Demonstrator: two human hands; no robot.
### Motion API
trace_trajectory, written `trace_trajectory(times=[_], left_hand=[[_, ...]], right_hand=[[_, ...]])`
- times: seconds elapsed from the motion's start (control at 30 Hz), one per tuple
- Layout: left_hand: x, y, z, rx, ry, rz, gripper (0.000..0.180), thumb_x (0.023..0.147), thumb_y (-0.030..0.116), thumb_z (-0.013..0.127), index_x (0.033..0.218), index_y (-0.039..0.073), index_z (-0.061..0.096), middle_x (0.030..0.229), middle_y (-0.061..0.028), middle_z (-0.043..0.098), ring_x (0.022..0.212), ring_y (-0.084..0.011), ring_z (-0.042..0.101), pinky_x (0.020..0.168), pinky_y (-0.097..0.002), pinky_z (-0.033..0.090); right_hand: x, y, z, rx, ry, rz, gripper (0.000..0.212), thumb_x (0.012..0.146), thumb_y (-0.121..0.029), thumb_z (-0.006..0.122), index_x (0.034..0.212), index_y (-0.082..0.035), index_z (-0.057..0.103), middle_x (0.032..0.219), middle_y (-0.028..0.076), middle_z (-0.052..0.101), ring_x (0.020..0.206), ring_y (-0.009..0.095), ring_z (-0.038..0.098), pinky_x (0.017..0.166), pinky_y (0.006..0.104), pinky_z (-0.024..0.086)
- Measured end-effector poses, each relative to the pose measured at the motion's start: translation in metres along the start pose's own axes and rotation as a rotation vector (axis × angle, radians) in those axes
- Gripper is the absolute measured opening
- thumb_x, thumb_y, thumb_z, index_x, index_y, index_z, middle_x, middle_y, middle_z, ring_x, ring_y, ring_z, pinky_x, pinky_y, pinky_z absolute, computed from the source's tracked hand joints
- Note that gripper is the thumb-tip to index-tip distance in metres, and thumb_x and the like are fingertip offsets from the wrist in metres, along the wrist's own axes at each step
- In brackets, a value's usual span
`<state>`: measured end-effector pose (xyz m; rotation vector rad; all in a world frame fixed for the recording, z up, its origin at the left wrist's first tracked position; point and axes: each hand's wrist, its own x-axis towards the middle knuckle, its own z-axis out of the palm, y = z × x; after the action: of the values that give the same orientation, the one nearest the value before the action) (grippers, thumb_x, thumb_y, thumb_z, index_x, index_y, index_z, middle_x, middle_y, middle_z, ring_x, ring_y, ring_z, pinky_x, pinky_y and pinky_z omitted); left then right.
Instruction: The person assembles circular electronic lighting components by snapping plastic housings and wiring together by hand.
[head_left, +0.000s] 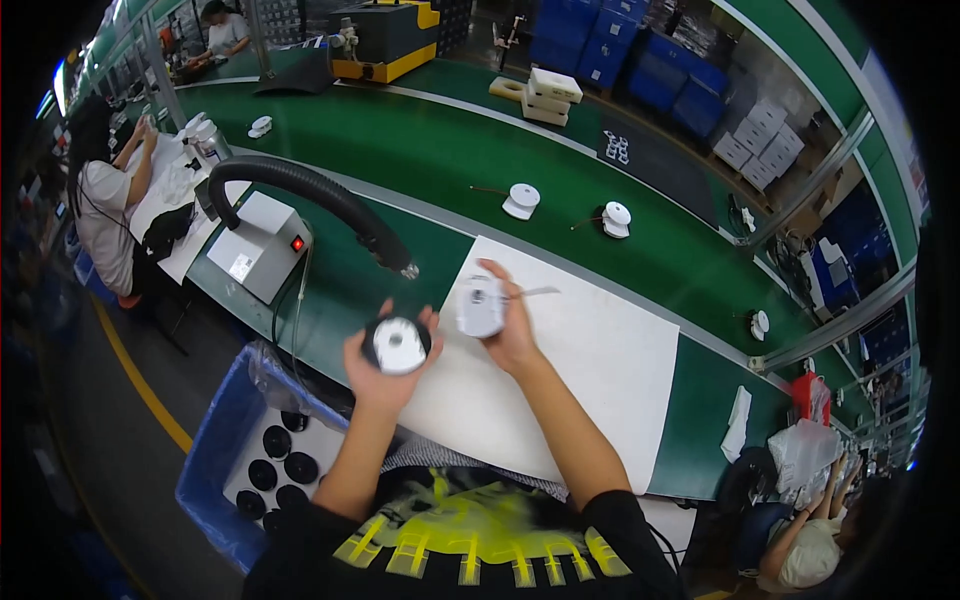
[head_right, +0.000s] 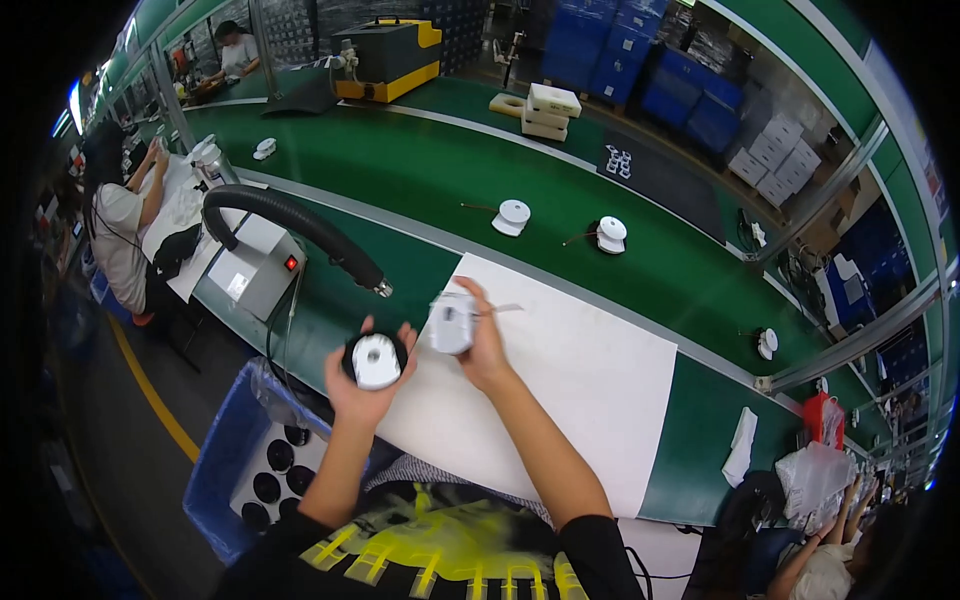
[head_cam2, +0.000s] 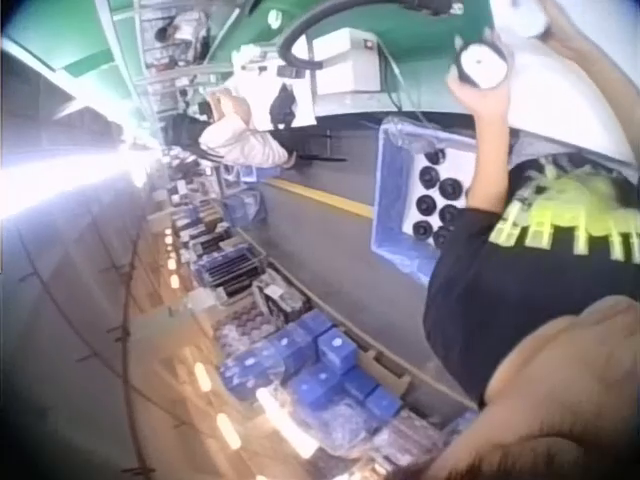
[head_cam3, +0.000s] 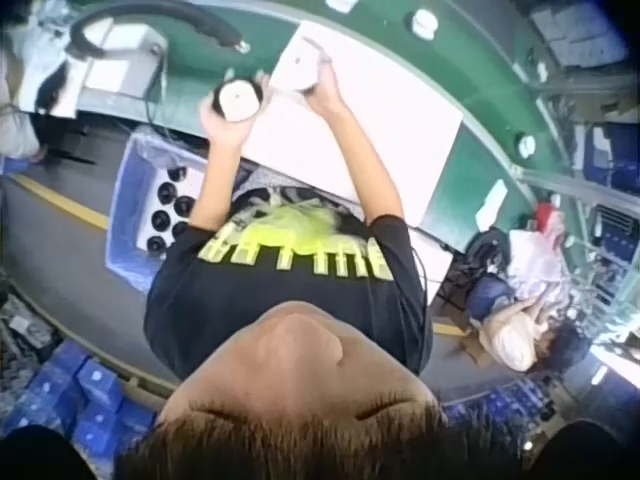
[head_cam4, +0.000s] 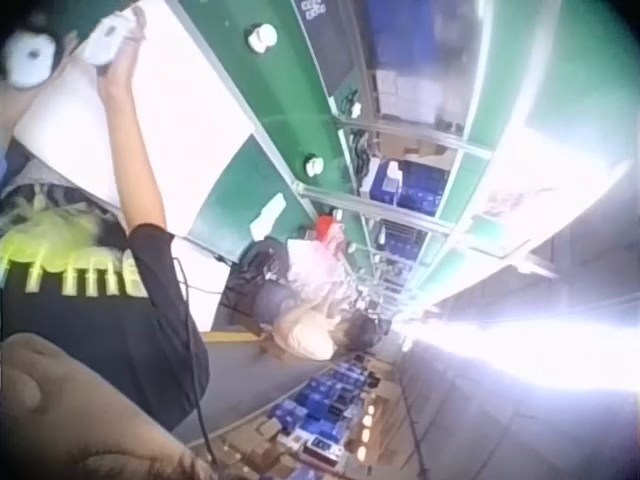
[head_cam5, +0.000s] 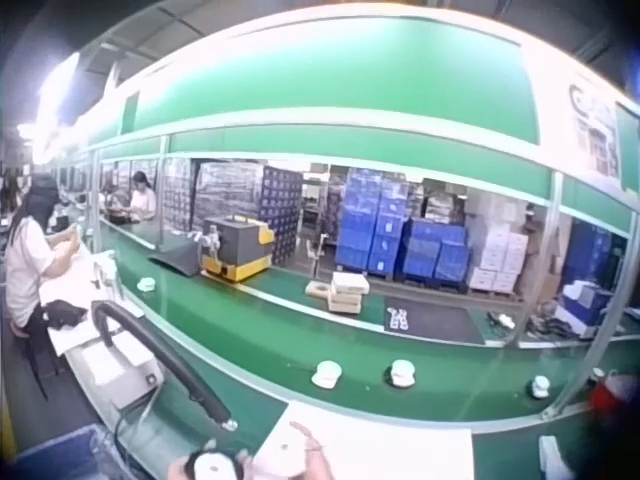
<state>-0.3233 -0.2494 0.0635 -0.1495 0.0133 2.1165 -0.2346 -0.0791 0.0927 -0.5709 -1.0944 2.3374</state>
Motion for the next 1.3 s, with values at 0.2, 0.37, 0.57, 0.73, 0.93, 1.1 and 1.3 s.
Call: trace_trajectory(times=[0.2, 0.37, 0.57, 0.73, 0.93, 1.1, 1.3], left_hand=[[-0.09, 0.03, -0.025, -0.133, 0.055, -0.094, 0.056, 0.09, 0.051, 0.044, 0.139, 0.026, 0.05, 0.151, -0.0248, 0.036, 0.141, -0.0496, 0.026, 0.105, -0.0685, 0.028], [-0.108, 0.047, -0.015, 0.085, 0.083, 0.014, 0.055, 0.092, 0.051, 0.046, 0.14, 0.024, 0.05, 0.148, -0.0259, 0.037, 0.14, -0.0475, 0.028, 0.101, -0.0659, 0.037], [-0.008, 0.053, 0.001, 0.062, 0.169, 0.085, 0.048, 0.092, 0.052, 0.048, 0.133, 0.027, 0.054, 0.136, -0.0247, 0.048, 0.129, -0.0428, 0.041, 0.106, -0.0585, 0.034], [0.077, 0.039, 0.018, 0.079, 0.16, -0.108, 0.051, 0.095, 0.05, 0.043, 0.135, 0.02, 0.051, 0.134, -0.0238, 0.049, 0.127, -0.042, 0.043, 0.109, -0.0575, 0.032], [0.058, -0.025, 0.005, 0.083, -0.12, -0.357, 0.061, 0.096, 0.059, 0.032, 0.142, 0.02, 0.044, 0.136, -0.0233, 0.049, 0.124, -0.0447, 0.047, 0.088, -0.0536, 0.048], [0.016, -0.094, 0.048, 0.438, -0.136, -0.163, 0.064, 0.098, 0.058, 0.028, 0.141, 0.011, 0.039, 0.13, -0.0262, 0.053, 0.106, -0.0428, 0.061, 0.083, -0.0533, 0.052], [0.0, -0.137, 0.056, 1.051, -0.349, 0.171, 0.062, 0.099, 0.054, 0.026, 0.136, 0.006, 0.041, 0.13, -0.0213, 0.054, 0.115, -0.027, 0.055, 0.102, -0.0383, 0.041]], right_hand=[[0.047, 0.064, 0.035, 0.231, -0.143, 0.165, 0.039, 0.1, -0.042, 0.036, 0.127, -0.022, 0.057, 0.099, 0.001, 0.065, 0.085, 0.016, 0.064, 0.065, 0.0282, 0.052], [0.03, 0.067, 0.044, 0.349, -0.109, 0.183, 0.037, 0.098, -0.042, 0.04, 0.118, -0.019, 0.061, 0.095, 0.007, 0.065, 0.08, 0.019, 0.063, 0.055, 0.0278, 0.046], [0.065, 0.075, 0.014, 0.57, -0.286, 0.446, 0.04, 0.093, -0.048, 0.043, 0.103, -0.014, 0.062, 0.09, 0.013, 0.062, 0.062, 0.018, 0.049, 0.046, 0.0264, 0.033], [-0.028, 0.01, 0.023, 0.58, -0.003, 0.228, 0.038, 0.098, -0.047, 0.036, 0.112, -0.021, 0.059, 0.089, 0.017, 0.06, 0.062, 0.02, 0.049, 0.047, 0.0262, 0.033], [-0.088, -0.028, -0.004, 0.573, -0.227, -0.059, 0.032, 0.102, -0.043, 0.03, 0.119, -0.023, 0.048, 0.085, 0.023, 0.056, 0.061, 0.019, 0.044, 0.05, 0.0269, 0.036], [-0.114, -0.036, -0.032, -0.143, 0.055, -0.498, 0.038, 0.102, -0.043, 0.037, 0.123, -0.012, 0.039, 0.1, 0.014, 0.061, 0.075, 0.02, 0.059, 0.058, 0.0342, 0.048], [-0.122, -0.055, -0.031, -1.188, 0.232, -0.92, 0.03, 0.089, -0.032, 0.055, 0.11, -0.01, 0.057, 0.089, 0.012, 0.05, 0.063, 0.028, 0.054, 0.054, 0.0374, 0.046]])
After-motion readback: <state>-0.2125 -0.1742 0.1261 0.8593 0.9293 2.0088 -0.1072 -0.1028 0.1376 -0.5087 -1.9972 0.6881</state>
